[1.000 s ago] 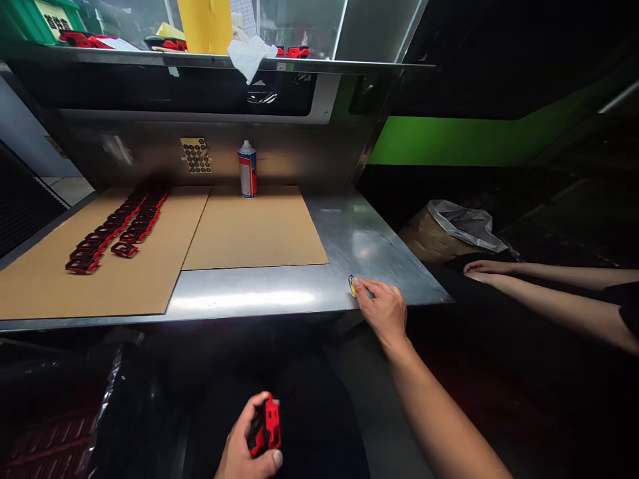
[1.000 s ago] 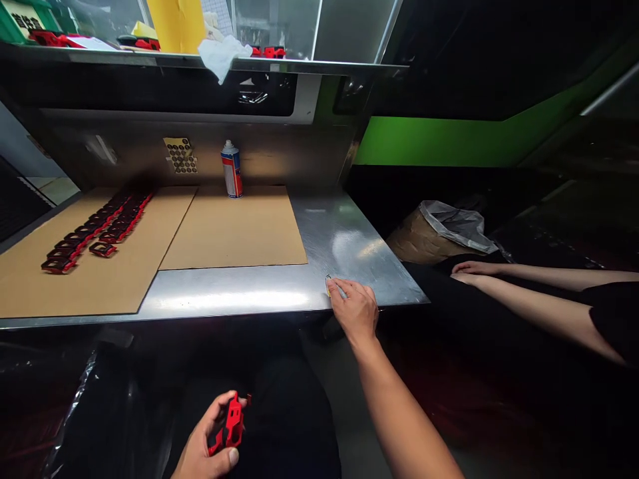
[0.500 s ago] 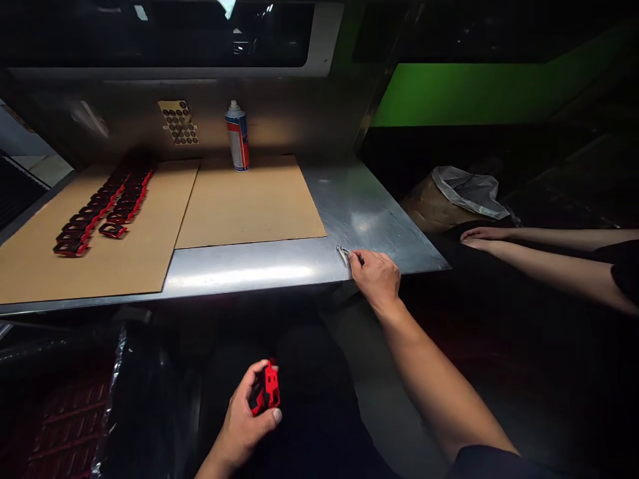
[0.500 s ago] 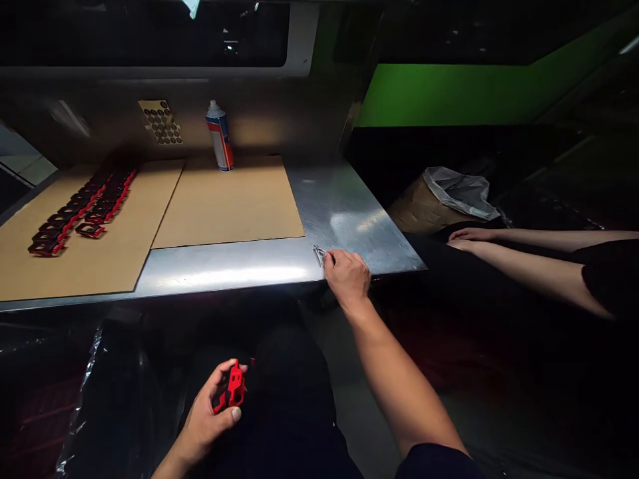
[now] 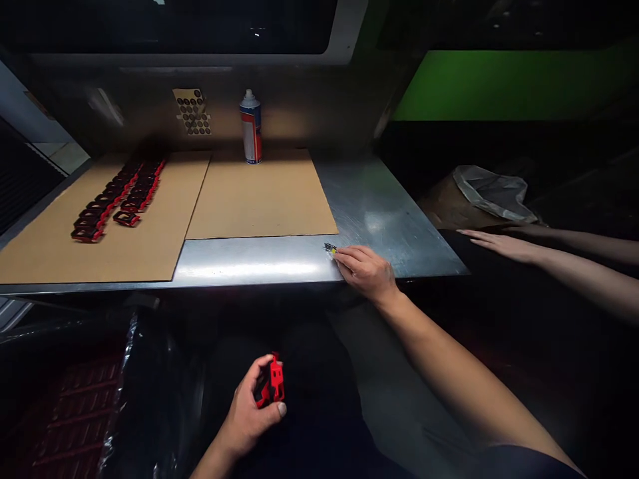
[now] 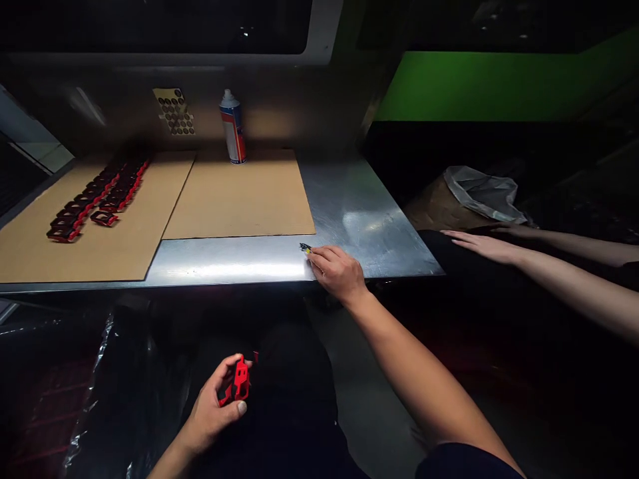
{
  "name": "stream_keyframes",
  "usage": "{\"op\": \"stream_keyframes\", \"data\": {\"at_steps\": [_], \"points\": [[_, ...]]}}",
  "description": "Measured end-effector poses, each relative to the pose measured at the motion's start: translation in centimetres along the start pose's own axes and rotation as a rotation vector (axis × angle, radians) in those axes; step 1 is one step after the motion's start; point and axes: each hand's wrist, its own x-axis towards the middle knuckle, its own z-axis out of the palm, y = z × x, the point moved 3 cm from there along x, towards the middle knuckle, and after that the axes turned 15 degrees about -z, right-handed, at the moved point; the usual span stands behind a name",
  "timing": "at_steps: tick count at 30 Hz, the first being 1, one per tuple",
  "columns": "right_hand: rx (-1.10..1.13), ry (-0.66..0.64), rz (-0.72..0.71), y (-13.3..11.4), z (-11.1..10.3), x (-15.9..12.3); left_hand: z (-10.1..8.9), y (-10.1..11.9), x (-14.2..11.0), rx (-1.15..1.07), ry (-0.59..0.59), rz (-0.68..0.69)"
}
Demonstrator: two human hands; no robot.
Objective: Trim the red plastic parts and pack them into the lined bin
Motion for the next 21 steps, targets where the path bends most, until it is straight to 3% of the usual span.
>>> {"op": "stream_keyframes", "data": {"at_steps": [5,10,13,16,18,21], "points": [[0.025,0.091,0.108,0.3,-0.2,0.2,-0.2,0.1,0.0,0.018,-0.01,0.028],[0.096,0.031,0.175,1.3,0.5,0.4,-0.2,1.5,-0.8,0.064,0.015,0.079],[0.072,0.018,0.188,1.9,0.6,0.2,-0.3,3.3,-1.7,0.107,0.067,0.175],[-0.042,0.082,0.143,2.1,0.0,0.2,-0.7,4.8,-2.4,0.141,0.114,0.356],[-0.007,0.097,0.132,1.2,-1.0,0.2,-0.9,5.0,-2.8,0.133,0.118,0.422],[0.202,0.204,0.047,-3.1,-4.2,-0.2,-0.8,4.6,-3.2,0.063,0.08,0.411]]}}
